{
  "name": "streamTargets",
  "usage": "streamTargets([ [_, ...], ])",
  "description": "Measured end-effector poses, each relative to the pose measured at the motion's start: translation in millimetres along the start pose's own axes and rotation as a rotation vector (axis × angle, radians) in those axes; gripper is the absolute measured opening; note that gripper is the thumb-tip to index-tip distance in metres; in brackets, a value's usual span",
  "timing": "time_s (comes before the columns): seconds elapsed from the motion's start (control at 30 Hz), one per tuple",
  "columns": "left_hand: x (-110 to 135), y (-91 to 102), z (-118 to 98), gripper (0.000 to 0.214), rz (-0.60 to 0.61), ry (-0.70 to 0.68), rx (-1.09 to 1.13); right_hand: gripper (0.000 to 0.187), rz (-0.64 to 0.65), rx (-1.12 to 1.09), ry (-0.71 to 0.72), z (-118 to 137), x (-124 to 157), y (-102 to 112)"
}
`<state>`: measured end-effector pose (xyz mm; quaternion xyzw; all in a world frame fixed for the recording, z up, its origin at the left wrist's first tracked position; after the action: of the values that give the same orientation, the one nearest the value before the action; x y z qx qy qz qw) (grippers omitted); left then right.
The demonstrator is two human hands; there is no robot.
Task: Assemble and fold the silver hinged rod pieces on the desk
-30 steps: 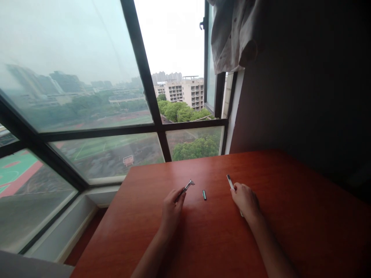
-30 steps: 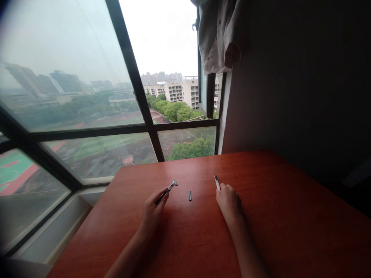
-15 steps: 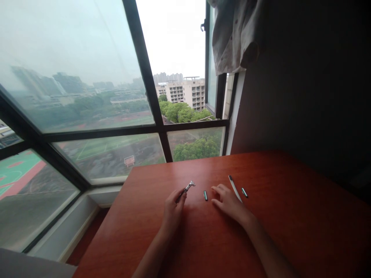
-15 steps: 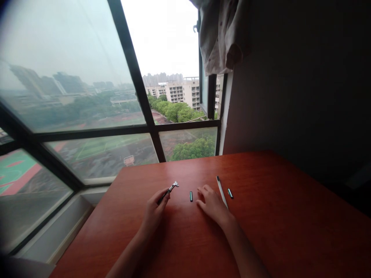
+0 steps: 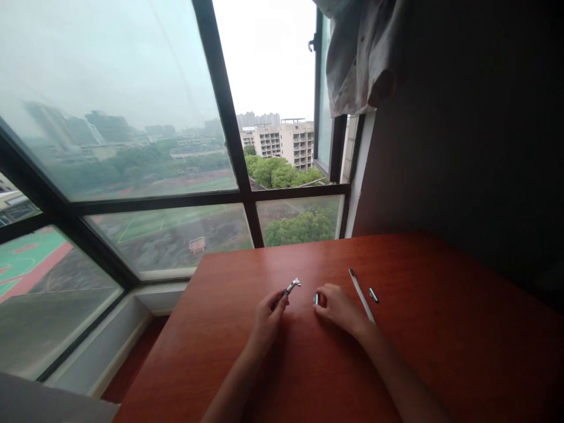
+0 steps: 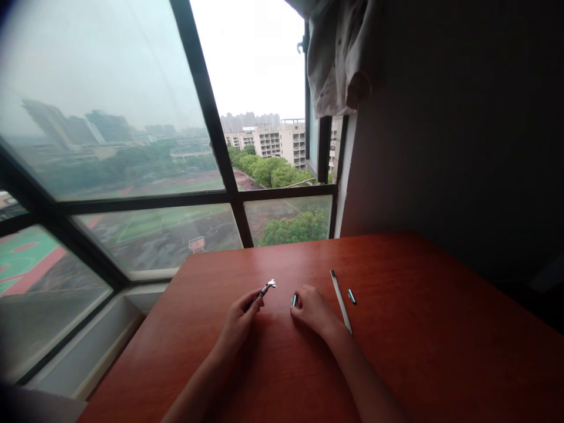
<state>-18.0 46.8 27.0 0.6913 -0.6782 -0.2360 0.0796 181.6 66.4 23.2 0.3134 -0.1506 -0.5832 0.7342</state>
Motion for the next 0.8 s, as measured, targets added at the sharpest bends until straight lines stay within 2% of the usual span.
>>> streamTargets([
  [0.1, 1, -3.8, -2, 0.038, 0.042, 0.050, 0.101, 0.021, -0.105, -0.444, -0.059, -8, 2, 2],
  [0.23, 6, -14.5, -8, 0.044, 0.140, 0.088, 0.252, 0.049, -0.151, -1.104, -0.182, -13, 7, -1],
  [0.33, 11, -22.6, -15, 0.043, 0.195, 0.081, 0.308, 0.053, -0.133, -1.370, -0.195, -8, 10, -7],
  [0.53, 17, -27.4, -26, 0.035, 0.197, 0.073, 0.345, 0.051, -0.043, -1.486, -0.184, 4, 14, -16],
  [0.8, 17, -25.0, -26, 0.033, 0.166, 0.070, 0.356, 0.048, -0.020, -1.503, -0.155, 9, 16, -16],
])
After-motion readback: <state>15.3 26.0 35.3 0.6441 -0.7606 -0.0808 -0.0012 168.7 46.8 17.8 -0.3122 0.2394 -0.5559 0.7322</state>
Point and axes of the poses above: each hand's wrist, its own x-axis away from the middle knuckle, its own y-axis out of the back of the hand, z = x × y, the point moved 5 cm from there along -x, towards the middle knuckle, and after that the axes turned 11 degrees about -x, right-handed, at the moved point
